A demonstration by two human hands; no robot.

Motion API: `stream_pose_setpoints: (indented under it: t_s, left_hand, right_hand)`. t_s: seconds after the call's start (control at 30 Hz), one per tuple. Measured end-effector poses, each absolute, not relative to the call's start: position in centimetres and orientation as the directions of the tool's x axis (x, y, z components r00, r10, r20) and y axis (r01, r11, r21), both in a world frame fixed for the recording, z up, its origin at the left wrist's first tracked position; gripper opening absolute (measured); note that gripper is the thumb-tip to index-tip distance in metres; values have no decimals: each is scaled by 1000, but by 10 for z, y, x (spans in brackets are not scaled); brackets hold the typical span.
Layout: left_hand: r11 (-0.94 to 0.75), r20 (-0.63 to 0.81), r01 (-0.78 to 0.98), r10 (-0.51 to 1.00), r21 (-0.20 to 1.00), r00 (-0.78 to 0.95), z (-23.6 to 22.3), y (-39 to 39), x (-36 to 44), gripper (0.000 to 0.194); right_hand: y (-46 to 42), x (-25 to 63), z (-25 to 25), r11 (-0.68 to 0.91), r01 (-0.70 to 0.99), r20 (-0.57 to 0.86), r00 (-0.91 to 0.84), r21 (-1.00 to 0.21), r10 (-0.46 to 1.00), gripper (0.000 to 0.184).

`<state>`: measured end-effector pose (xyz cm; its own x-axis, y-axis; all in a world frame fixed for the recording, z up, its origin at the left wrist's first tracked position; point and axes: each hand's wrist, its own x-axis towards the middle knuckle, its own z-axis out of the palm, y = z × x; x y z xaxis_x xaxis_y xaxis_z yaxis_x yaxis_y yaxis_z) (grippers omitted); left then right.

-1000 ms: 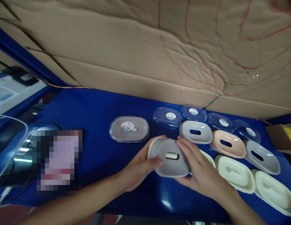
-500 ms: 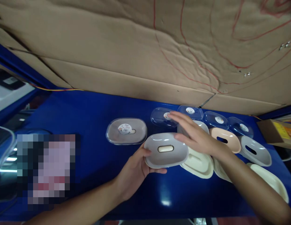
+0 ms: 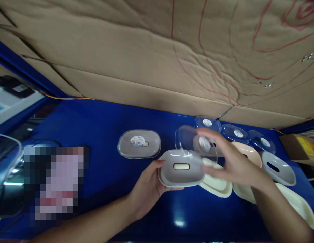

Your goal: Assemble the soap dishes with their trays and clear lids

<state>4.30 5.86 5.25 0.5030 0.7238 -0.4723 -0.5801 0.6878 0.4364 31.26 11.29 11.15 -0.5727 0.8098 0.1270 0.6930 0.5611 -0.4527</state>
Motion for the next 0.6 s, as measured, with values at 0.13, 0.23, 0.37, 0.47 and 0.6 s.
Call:
stream_pose_setpoints:
  t_s: [0.13,0.23,0.37,0.47,0.6]
  left_hand:
    - [699,-401,-563,715,441,573,50,59,46,52]
    - [695,-367,-527,712,488,599,44,56,48,54]
    - [677,-379,-487,724,552,577,37,53,49,48]
    - [678,-387,-476,723,560,573,36,53,49,50]
    - [674,-406,-471,728,569,552,37,54,49,52]
  right_hand:
    - [57,316,96,564,697,47,-610,-444,791,89]
    - [44,313,76,578,703,58,-613,-414,788,86]
    - [47,312,63,588,680,59,-630,-438,774,86]
    - [49,313,60,573,675,55,-624,-465,780,87]
    - [49,312,55,569,665,88,-610,-484,788,88]
